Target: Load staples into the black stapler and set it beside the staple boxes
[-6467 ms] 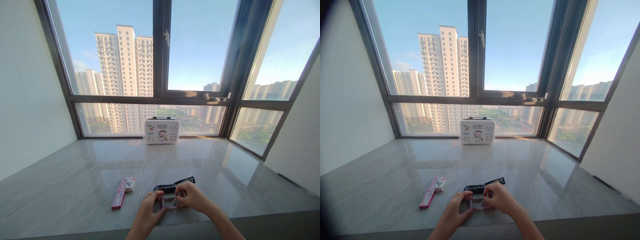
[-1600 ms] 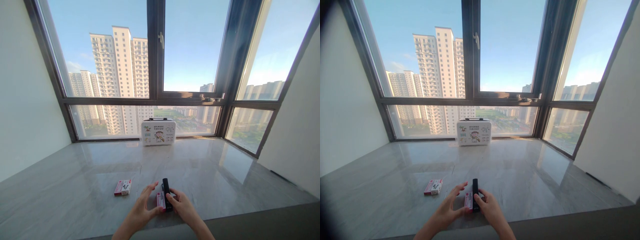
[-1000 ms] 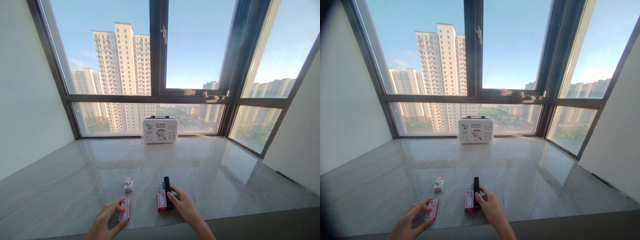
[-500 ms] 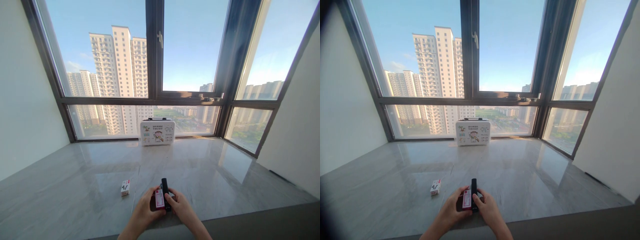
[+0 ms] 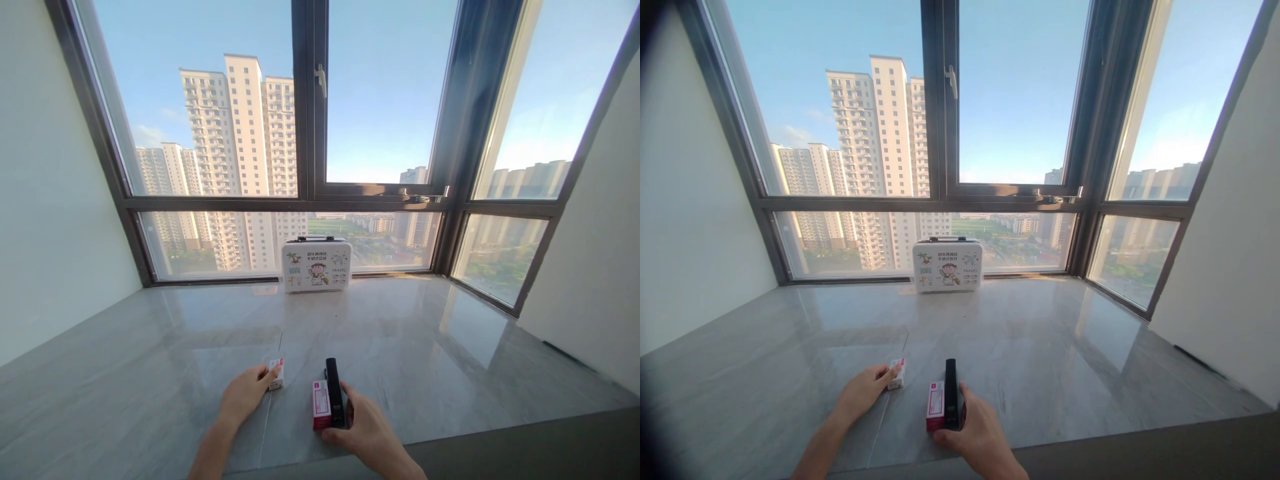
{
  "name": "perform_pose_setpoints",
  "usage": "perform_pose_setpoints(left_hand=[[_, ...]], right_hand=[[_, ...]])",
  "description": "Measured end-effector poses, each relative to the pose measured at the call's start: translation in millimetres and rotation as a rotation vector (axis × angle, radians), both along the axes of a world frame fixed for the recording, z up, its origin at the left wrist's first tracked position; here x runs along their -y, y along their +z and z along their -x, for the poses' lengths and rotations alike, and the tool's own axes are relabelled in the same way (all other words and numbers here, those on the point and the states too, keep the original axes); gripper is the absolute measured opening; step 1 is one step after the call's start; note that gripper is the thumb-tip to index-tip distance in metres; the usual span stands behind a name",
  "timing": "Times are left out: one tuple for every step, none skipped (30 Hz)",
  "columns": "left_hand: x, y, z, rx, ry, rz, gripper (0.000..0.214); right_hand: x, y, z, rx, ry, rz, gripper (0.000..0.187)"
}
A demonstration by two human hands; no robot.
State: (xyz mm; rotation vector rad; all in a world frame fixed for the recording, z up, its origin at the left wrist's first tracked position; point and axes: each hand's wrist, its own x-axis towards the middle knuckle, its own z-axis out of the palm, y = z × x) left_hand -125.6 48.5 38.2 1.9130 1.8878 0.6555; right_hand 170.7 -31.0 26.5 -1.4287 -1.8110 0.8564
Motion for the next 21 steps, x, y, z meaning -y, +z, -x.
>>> perform_pose_setpoints(left_hand=[[-2.4, -1.6, -12.8, -0.001, -0.043, 0.017, 0.065], [-4.4, -2.9, -25.5, 0.002, -0.087, 0.037, 0.067], [-6.2, -3.7, -37.5, 0.007, -0.133, 0.062, 0.068], [-7.8, -4.2, -47.8, 0.015, -0.179, 0.091, 0.069], [-9.5, -4.4, -56.2, 0.024, -0.222, 0.122, 0.069], [-11.3, -4.2, -62.3, 0.035, -0.261, 0.154, 0.070], [-13.3, -3.7, -66.2, 0.047, -0.295, 0.188, 0.071], [-15.4, -3.2, -68.4, 0.059, -0.325, 0.226, 0.073], [-17.6, -2.7, -69.4, 0.071, -0.351, 0.268, 0.074], [-20.0, -2.5, -70.1, 0.086, -0.376, 0.312, 0.076], [-22.6, -2.6, -71.4, 0.103, -0.398, 0.356, 0.077], [-25.4, -3.3, -73.9, 0.121, -0.418, 0.401, 0.079], [-28.4, -4.6, -78.5, 0.141, -0.436, 0.444, 0.080], [-31.8, -6.5, -85.4, 0.162, -0.451, 0.486, 0.081], [-35.4, -9.0, -94.9, 0.183, -0.464, 0.527, 0.081], [-39.1, -11.9, -106.9, 0.205, -0.476, 0.568, 0.082], [-42.8, -14.9, -121.1, 0.226, -0.485, 0.605, 0.082], [-46.4, -17.7, -137.1, 0.248, -0.495, 0.637, 0.083], [-49.4, -20.2, -154.4, 0.271, -0.504, 0.662, 0.082], [-51.9, -22.2, -172.5, 0.294, -0.513, 0.681, 0.081], [-53.6, -23.5, -190.8, 0.320, -0.528, 0.697, 0.077]], right_hand=[[-0.2, 4.9, 3.1, 0.014, 0.016, -0.022, 0.066], [-0.5, 9.4, 6.5, 0.030, 0.027, -0.037, 0.057], [-1.0, 13.3, 10.0, 0.046, 0.035, -0.048, 0.051], [-1.6, 16.5, 13.4, 0.064, 0.040, -0.052, 0.049], [-2.2, 19.1, 16.5, 0.083, 0.046, -0.048, 0.050], [-2.7, 21.2, 19.0, 0.098, 0.055, -0.045, 0.052], [-3.2, 22.9, 20.7, 0.109, 0.068, -0.043, 0.053], [-3.8, 24.3, 21.6, 0.118, 0.081, -0.040, 0.054], [-4.4, 25.6, 21.4, 0.123, 0.089, -0.034, 0.053], [-5.1, 26.8, 20.2, 0.126, 0.097, -0.027, 0.053], [-6.1, 27.9, 17.8, 0.129, 0.105, -0.021, 0.051], [-7.3, 29.0, 14.2, 0.130, 0.112, -0.015, 0.050], [-8.7, 30.0, 9.2, 0.131, 0.118, -0.007, 0.049], [-10.4, 31.0, 2.8, 0.129, 0.120, 0.002, 0.048], [-12.3, 31.9, -5.3, 0.124, 0.124, 0.010, 0.047], [-14.3, 32.7, -15.1, 0.116, 0.130, 0.020, 0.046], [-16.4, 33.5, -26.4, 0.106, 0.134, 0.029, 0.045], [-18.5, 34.2, -39.2, 0.098, 0.136, 0.037, 0.044], [-20.6, 34.8, -53.2, 0.092, 0.132, 0.047, 0.042], [-22.5, 35.4, -67.8, 0.090, 0.120, 0.057, 0.040], [-24.3, 35.8, -82.6, 0.090, 0.102, 0.070, 0.039]])
